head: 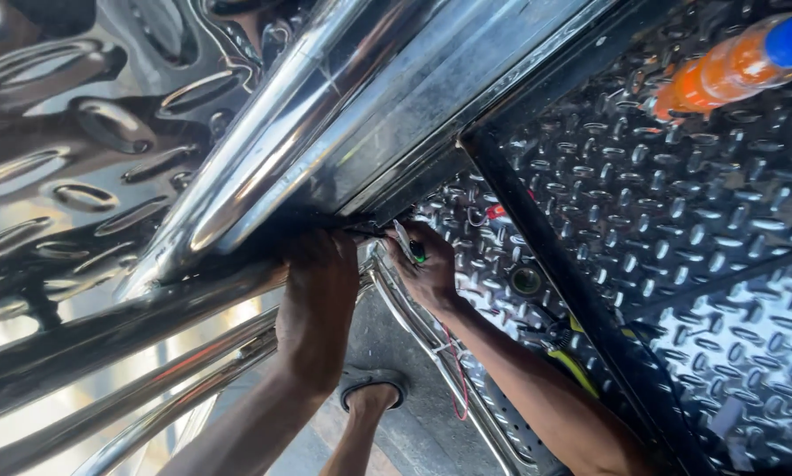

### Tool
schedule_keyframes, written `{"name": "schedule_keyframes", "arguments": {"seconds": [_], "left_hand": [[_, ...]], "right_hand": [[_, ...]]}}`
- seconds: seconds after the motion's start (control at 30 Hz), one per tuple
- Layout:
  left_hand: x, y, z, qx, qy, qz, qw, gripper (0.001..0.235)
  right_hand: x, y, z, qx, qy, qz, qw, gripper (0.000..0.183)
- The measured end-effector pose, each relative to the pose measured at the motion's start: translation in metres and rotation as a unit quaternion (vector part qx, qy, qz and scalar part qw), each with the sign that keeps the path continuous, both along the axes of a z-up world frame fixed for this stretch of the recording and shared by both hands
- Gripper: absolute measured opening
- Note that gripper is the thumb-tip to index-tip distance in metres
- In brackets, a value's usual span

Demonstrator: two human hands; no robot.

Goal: The person works on the wiring of a three-wheeled vehicle's rear frame. They use a lighter to heat-shrink a connector and a screwdriver to adjust components within the frame. The person handles wires, a lighter, and a screwdriver throughout the task.

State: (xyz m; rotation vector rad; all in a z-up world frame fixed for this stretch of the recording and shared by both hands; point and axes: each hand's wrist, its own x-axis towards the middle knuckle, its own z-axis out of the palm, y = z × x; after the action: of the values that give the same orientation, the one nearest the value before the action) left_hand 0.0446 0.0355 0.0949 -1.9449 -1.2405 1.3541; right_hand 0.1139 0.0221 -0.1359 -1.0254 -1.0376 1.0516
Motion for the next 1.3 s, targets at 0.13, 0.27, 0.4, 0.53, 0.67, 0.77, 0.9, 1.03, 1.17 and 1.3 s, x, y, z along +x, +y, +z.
{"name": "schedule_keyframes", "arguments": {"seconds": [0.13, 0.27, 0.4, 0.53, 0.67, 0.77, 0.9, 1.03, 1.17, 1.3], "left_hand": [[0.004, -0.006, 0.0, 0.055, 0.018, -0.025, 0.998, 0.028], [0.013, -0.004, 0.007, 0.029, 0.065, -0.025, 0.997, 0.046], [0.011, -0.005, 0.008, -0.002, 0.053, -0.008, 0.999, 0.057], [0.009, -0.005, 0.014, -0.027, 0.078, -0.003, 0.997, 0.072], [0.006, -0.004, 0.014, 0.026, -0.004, -0.006, 1.0, 0.057], [0.009, -0.002, 0.014, 0.033, -0.033, -0.001, 0.999, 0.045], [0.012, 0.001, 0.012, 0.032, -0.048, -0.01, 0.998, 0.04], [0.018, 0.003, 0.015, 0.039, -0.034, -0.028, 0.998, 0.033], [0.02, 0.003, 0.019, 0.022, -0.013, -0.029, 0.999, 0.034], [0.018, 0.0, 0.017, 0.002, -0.008, -0.028, 1.0, 0.051]], "right_hand": [[0.008, 0.007, 0.013, 0.029, -0.08, 0.03, 0.996, 0.015], [0.01, 0.008, 0.021, 0.082, -0.079, -0.004, 0.993, 0.011], [0.008, 0.007, 0.021, 0.124, -0.072, -0.047, 0.989, 0.026], [0.007, 0.001, 0.009, 0.128, -0.068, -0.002, 0.989, 0.042], [0.003, 0.002, 0.016, 0.121, -0.121, 0.015, 0.985, 0.046], [0.001, 0.0, 0.017, 0.099, -0.164, 0.003, 0.982, 0.036], [-0.002, -0.002, 0.032, 0.054, -0.064, -0.033, 0.996, 0.03], [-0.007, 0.006, 0.038, 0.045, -0.017, -0.046, 0.998, 0.005], [-0.009, 0.004, 0.044, -0.072, 0.127, -0.04, 0.988, 0.023], [0.008, 0.014, 0.054, -0.205, 0.158, 0.008, 0.966, 0.036]]}}
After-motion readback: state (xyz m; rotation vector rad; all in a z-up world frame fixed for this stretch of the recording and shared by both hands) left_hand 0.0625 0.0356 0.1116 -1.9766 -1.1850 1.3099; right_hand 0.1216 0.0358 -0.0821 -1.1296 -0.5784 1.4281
